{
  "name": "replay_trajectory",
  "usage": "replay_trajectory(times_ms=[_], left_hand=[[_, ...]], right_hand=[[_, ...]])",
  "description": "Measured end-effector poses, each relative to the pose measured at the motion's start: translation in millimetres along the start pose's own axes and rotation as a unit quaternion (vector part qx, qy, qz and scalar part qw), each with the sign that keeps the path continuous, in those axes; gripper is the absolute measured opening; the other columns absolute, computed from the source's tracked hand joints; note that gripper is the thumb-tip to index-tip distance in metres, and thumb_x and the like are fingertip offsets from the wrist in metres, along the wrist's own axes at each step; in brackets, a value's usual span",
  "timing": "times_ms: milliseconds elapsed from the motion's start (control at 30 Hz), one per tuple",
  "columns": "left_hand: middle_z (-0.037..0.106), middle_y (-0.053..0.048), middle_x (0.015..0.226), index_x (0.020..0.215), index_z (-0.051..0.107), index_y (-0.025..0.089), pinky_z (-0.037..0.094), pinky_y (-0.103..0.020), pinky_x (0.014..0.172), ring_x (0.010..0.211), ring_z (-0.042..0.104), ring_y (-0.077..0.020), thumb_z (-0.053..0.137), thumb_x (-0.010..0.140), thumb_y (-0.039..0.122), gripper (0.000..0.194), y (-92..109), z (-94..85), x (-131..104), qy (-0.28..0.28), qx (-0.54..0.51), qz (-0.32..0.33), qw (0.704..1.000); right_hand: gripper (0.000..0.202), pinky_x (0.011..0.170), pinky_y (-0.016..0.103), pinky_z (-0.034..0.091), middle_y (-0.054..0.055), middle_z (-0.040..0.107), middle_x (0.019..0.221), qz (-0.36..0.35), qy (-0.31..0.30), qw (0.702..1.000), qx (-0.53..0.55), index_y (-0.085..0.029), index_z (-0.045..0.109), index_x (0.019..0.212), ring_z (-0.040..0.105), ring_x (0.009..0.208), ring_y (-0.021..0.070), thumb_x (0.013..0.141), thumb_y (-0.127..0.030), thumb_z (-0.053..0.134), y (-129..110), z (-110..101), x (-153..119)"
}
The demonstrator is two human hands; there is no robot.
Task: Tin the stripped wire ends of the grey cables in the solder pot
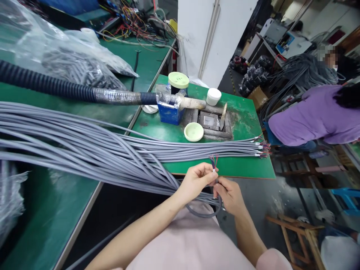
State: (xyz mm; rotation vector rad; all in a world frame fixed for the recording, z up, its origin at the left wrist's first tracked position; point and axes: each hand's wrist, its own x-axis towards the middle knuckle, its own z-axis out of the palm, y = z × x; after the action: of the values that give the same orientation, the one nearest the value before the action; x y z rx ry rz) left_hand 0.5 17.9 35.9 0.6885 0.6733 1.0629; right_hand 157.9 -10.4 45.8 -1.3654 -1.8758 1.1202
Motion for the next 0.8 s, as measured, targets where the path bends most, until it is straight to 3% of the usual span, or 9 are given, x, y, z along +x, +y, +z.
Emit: replay_trajectory(times_ms=[167, 467, 567, 667, 800], left_hand=[[0.057, 0.003, 0.061, 0.087, 0.066, 0.015, 0.043, -0.018, 0.056, 0.053, 0.048, -0.0063, 0.073, 0.074, 0.033, 0.023, 7.3, -9.5, 6.2, 0.090, -0.008, 0.054, 0.995], [0.058, 0.003, 0.060, 0.077, 0.064, 0.015, 0.040, -0.017, 0.053, 0.052, 0.048, -0.0057, 0.076, 0.070, 0.031, 0.021, 9.9, -7.8, 10.7, 0.087, -0.056, 0.023, 0.994], [0.059, 0.003, 0.060, 0.074, 0.064, 0.015, 0.039, -0.018, 0.054, 0.052, 0.048, -0.0055, 0.077, 0.069, 0.031, 0.021, 9.0, -8.7, 9.9, 0.092, -0.069, 0.017, 0.993], [0.059, 0.002, 0.061, 0.072, 0.064, 0.014, 0.040, -0.019, 0.057, 0.054, 0.049, -0.0066, 0.077, 0.068, 0.030, 0.021, 5.6, -6.4, 8.2, 0.096, -0.052, 0.021, 0.994], [0.059, 0.002, 0.061, 0.071, 0.064, 0.014, 0.040, -0.020, 0.058, 0.056, 0.048, -0.0075, 0.077, 0.069, 0.030, 0.021, 1.0, -0.3, 5.5, 0.091, -0.047, 0.023, 0.994]], right_hand=[[0.026, 0.051, 0.022, 0.037, -0.003, 0.059, 0.056, 0.024, -0.017, 0.999, 0.025, -0.019, 0.063, 0.085, 0.051, 0.050, 0.0101, 0.094, -0.035, 0.045, 5.6, -1.5, -1.8], [0.024, 0.051, 0.022, 0.040, -0.002, 0.059, 0.056, 0.043, -0.024, 0.996, 0.071, -0.018, 0.066, 0.084, 0.050, 0.049, 0.0093, 0.092, -0.033, 0.049, 8.6, 0.9, -3.6], [0.022, 0.053, 0.022, 0.043, -0.003, 0.059, 0.061, 0.046, 0.007, 0.986, 0.158, -0.019, 0.066, 0.103, 0.051, 0.052, 0.0096, 0.088, -0.032, 0.057, 7.9, 2.8, 1.5], [0.045, 0.052, 0.023, 0.044, -0.003, 0.057, 0.065, 0.034, 0.056, 0.975, 0.213, -0.022, 0.058, 0.123, 0.051, 0.054, 0.0102, 0.080, -0.033, 0.065, 1.8, 4.5, 13.1], [0.032, 0.046, 0.023, 0.039, -0.005, 0.051, 0.054, 0.017, 0.148, 0.983, 0.108, -0.021, 0.069, 0.110, 0.043, 0.046, 0.0090, 0.080, -0.033, 0.066, -8.4, 6.8, 28.1]])
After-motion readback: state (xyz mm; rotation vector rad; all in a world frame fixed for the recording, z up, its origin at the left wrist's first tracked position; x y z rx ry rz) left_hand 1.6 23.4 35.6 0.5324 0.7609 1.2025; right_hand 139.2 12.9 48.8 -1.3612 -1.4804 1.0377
